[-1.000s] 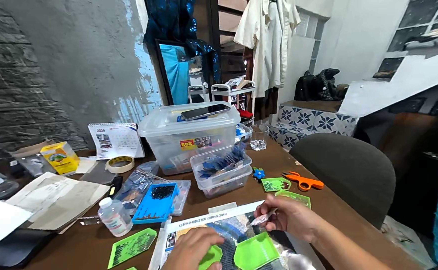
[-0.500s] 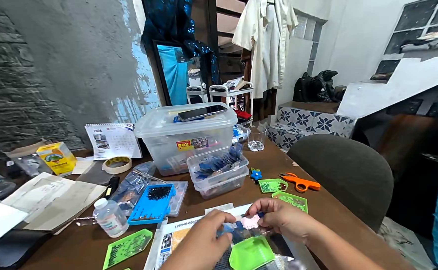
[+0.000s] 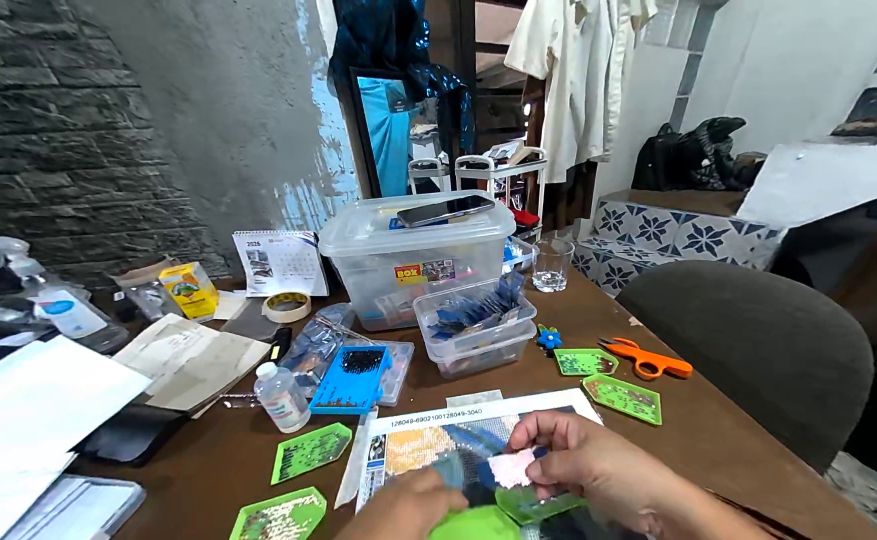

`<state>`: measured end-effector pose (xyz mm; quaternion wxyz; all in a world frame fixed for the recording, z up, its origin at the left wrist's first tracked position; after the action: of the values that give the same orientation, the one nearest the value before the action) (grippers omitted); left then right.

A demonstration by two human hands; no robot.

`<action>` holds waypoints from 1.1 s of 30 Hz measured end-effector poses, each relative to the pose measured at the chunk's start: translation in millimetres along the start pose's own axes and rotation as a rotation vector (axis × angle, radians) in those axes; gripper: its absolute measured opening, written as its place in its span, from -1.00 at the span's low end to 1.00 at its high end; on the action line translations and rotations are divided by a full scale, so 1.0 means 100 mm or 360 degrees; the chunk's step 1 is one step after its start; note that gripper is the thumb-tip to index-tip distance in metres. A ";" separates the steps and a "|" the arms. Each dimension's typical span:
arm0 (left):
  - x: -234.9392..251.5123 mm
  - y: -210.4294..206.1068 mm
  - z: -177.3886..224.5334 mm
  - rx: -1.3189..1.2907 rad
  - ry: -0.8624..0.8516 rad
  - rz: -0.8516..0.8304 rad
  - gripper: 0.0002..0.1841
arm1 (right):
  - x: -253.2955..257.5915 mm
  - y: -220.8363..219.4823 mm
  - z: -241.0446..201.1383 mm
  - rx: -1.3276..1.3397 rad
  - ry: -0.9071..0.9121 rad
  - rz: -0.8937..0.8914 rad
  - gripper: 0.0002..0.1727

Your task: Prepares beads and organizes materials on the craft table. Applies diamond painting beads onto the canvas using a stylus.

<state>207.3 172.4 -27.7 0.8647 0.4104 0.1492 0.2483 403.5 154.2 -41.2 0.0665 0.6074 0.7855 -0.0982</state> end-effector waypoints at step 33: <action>-0.01 -0.12 -0.34 -0.0282 0.0132 0.0488 -0.54 | 0.05 -0.56 0.01 -0.1068 0.0415 -0.0226 -0.58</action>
<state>194.4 186.5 -58.4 0.8425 0.3399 0.0979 0.4062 348.2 145.4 -38.9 0.1543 0.5032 0.8160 0.2388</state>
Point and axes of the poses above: each hand's wrist, its own x-axis towards the middle knuckle, its own y-axis out of the back of the hand, z = x × y, the point moved 7 cm from there along x, towards the middle knuckle, and after that the axes turned 2 degrees about -x, right-handed, at the moved point
